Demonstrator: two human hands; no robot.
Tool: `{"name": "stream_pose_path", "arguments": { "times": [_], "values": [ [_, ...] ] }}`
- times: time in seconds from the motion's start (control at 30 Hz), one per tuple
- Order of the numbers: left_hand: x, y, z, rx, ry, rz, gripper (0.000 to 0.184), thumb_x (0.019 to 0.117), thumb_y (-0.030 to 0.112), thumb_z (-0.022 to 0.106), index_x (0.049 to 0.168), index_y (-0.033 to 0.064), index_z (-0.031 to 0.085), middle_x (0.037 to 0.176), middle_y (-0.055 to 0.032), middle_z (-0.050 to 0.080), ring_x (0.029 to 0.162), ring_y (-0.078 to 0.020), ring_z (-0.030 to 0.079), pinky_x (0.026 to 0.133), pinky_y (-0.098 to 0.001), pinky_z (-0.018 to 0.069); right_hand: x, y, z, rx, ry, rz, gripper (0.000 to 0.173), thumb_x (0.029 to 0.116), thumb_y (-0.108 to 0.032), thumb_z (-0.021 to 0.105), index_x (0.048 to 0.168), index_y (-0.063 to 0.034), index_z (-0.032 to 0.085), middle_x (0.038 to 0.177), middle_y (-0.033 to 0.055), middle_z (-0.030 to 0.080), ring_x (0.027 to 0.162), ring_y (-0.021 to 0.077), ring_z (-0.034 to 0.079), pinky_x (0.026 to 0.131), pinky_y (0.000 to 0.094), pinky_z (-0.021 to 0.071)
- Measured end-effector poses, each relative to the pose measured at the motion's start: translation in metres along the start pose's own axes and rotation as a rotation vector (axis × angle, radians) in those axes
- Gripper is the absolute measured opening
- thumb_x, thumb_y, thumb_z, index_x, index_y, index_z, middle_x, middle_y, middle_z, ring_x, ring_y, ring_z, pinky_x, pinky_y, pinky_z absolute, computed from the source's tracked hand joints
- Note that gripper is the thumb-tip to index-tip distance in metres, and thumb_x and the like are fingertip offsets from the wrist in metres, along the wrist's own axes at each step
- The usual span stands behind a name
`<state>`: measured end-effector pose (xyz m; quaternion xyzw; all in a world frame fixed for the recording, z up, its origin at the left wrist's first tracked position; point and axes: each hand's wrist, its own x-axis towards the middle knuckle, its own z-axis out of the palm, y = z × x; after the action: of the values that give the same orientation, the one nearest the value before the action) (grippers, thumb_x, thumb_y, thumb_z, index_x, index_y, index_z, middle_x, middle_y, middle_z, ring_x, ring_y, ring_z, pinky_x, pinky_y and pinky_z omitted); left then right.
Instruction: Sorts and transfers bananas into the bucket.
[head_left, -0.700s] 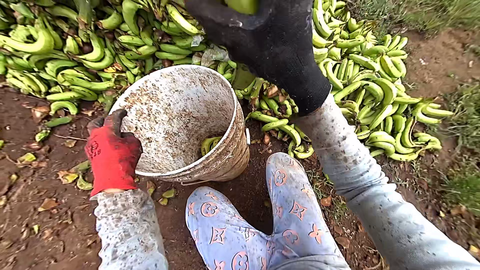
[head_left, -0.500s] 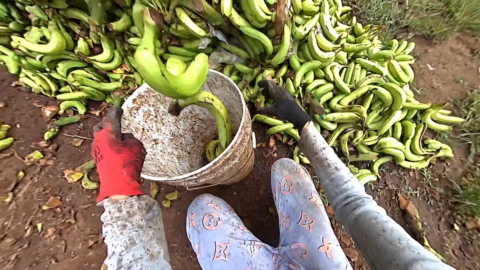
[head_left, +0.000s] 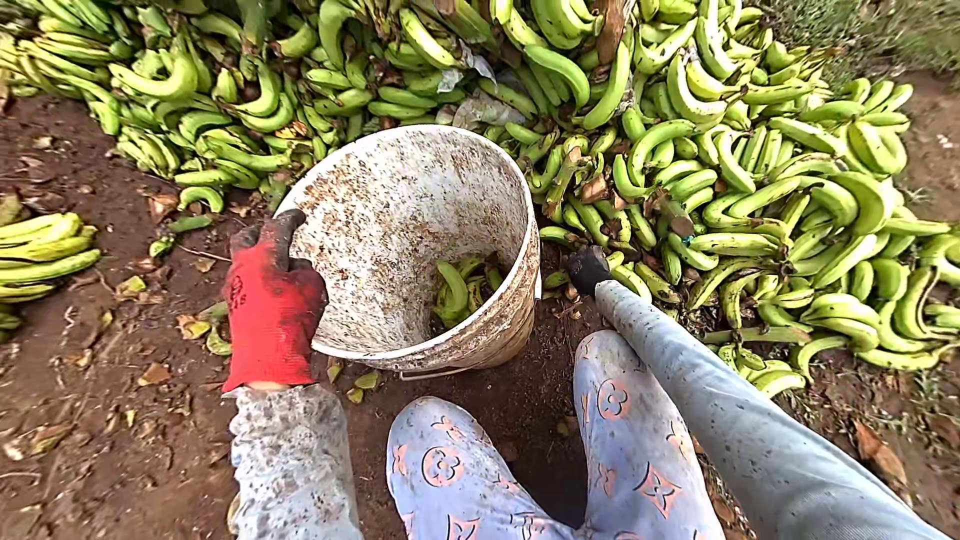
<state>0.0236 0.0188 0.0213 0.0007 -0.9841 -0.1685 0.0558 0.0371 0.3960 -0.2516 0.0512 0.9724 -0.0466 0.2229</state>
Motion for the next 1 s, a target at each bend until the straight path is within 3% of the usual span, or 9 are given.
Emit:
{"name": "stream_pose_path", "arguments": {
  "times": [0.1,0.23,0.37,0.5,0.57,0.7,0.83,0.9,1.0],
  "values": [
    [-0.002,-0.004,-0.002,0.001,-0.005,0.012,0.052,0.0976,-0.002,0.051,0.147,0.0154,0.054,0.150,-0.0317,0.045,0.128,-0.0568,0.051,0.096,-0.0782,0.0402,-0.017,0.019,-0.020,0.140,0.083,-0.036,0.055,0.0851,-0.020,0.075,0.137,-0.0089,0.060,0.131,0.0265,0.063,0.127,0.0497,0.054,0.103,0.0697,0.0418],
    [0.003,0.002,-0.002,-0.009,-0.021,-0.008,0.054,0.0968,-0.004,0.051,0.147,0.0159,0.054,0.151,-0.0294,0.045,0.134,-0.0524,0.048,0.102,-0.0737,0.0391,-0.074,0.047,-0.091,0.578,0.347,0.068,0.062,0.0882,-0.030,0.077,0.142,-0.0074,0.056,0.123,0.0268,0.067,0.116,0.0459,0.064,0.098,0.0675,0.0484],
    [0.005,0.004,0.000,-0.044,-0.019,0.002,0.055,0.0970,-0.004,0.049,0.148,0.0152,0.053,0.152,-0.0306,0.044,0.135,-0.0519,0.048,0.104,-0.0721,0.0391,-0.144,0.031,-0.195,1.039,0.709,-0.067,0.057,0.0787,-0.016,0.083,0.131,-0.0035,0.064,0.118,0.0136,0.070,0.107,0.0208,0.067,0.096,0.0426,0.0543],
    [0.014,-0.010,0.007,-0.018,-0.013,0.040,0.055,0.0973,-0.001,0.048,0.149,0.0170,0.051,0.151,-0.0295,0.046,0.135,-0.0527,0.048,0.103,-0.0741,0.0392,-0.210,-0.025,-0.274,1.345,1.117,-0.618,0.026,0.0708,-0.004,0.083,0.091,0.0009,0.067,0.083,0.0074,0.072,0.078,0.0133,0.072,0.072,0.0308,0.0630],
    [0.017,-0.017,0.009,-0.021,-0.010,0.050,0.054,0.0986,0.002,0.048,0.151,0.0185,0.049,0.150,-0.0300,0.047,0.136,-0.0524,0.047,0.104,-0.0737,0.0389,-0.228,-0.063,-0.297,1.231,1.353,-0.778,0.017,0.0688,0.007,0.078,0.070,0.0001,0.063,0.061,0.0020,0.061,0.057,0.0056,0.062,0.053,0.0221,0.0528],
    [0.013,-0.022,0.011,-0.075,0.033,0.011,0.053,0.1010,0.009,0.047,0.153,0.0143,0.045,0.138,-0.0329,0.056,0.126,-0.0522,0.055,0.099,-0.0742,0.0417,-0.209,-0.119,-0.314,1.166,1.084,-0.752,0.010,0.0824,0.004,0.079,0.088,0.0061,0.071,0.069,0.0093,0.065,0.061,0.0124,0.062,0.055,0.0270,0.0518],
    [-0.007,0.017,-0.010,-0.118,0.011,-0.095,0.050,0.1029,0.005,0.050,0.153,0.0053,0.043,0.144,-0.0343,0.051,0.134,-0.0506,0.050,0.110,-0.0679,0.0355,-0.160,-0.064,-0.230,1.417,0.725,-0.667,0.068,0.0947,-0.009,0.071,0.154,-0.0001,0.039,0.142,0.0194,0.058,0.107,0.0219,0.069,0.088,0.0354,0.0597],
    [-0.006,0.012,-0.009,-0.120,0.004,-0.048,0.055,0.1016,0.001,0.047,0.155,0.0091,0.042,0.147,-0.0327,0.049,0.136,-0.0500,0.048,0.111,-0.0691,0.0350,-0.120,0.003,-0.133,1.243,0.719,-0.167,0.057,0.0988,-0.020,0.067,0.150,-0.0036,0.048,0.137,0.0148,0.064,0.115,0.0217,0.068,0.096,0.0384,0.0584],
    [-0.001,0.009,-0.006,-0.125,-0.007,-0.028,0.055,0.1014,0.000,0.046,0.155,0.0146,0.044,0.152,-0.0240,0.049,0.141,-0.0419,0.048,0.113,-0.0657,0.0360,-0.079,0.068,-0.001,0.717,0.337,0.453,0.059,0.0949,-0.029,0.067,0.145,-0.0021,0.052,0.140,0.0260,0.058,0.132,0.0438,0.055,0.105,0.0671,0.0441]
  ]
}}
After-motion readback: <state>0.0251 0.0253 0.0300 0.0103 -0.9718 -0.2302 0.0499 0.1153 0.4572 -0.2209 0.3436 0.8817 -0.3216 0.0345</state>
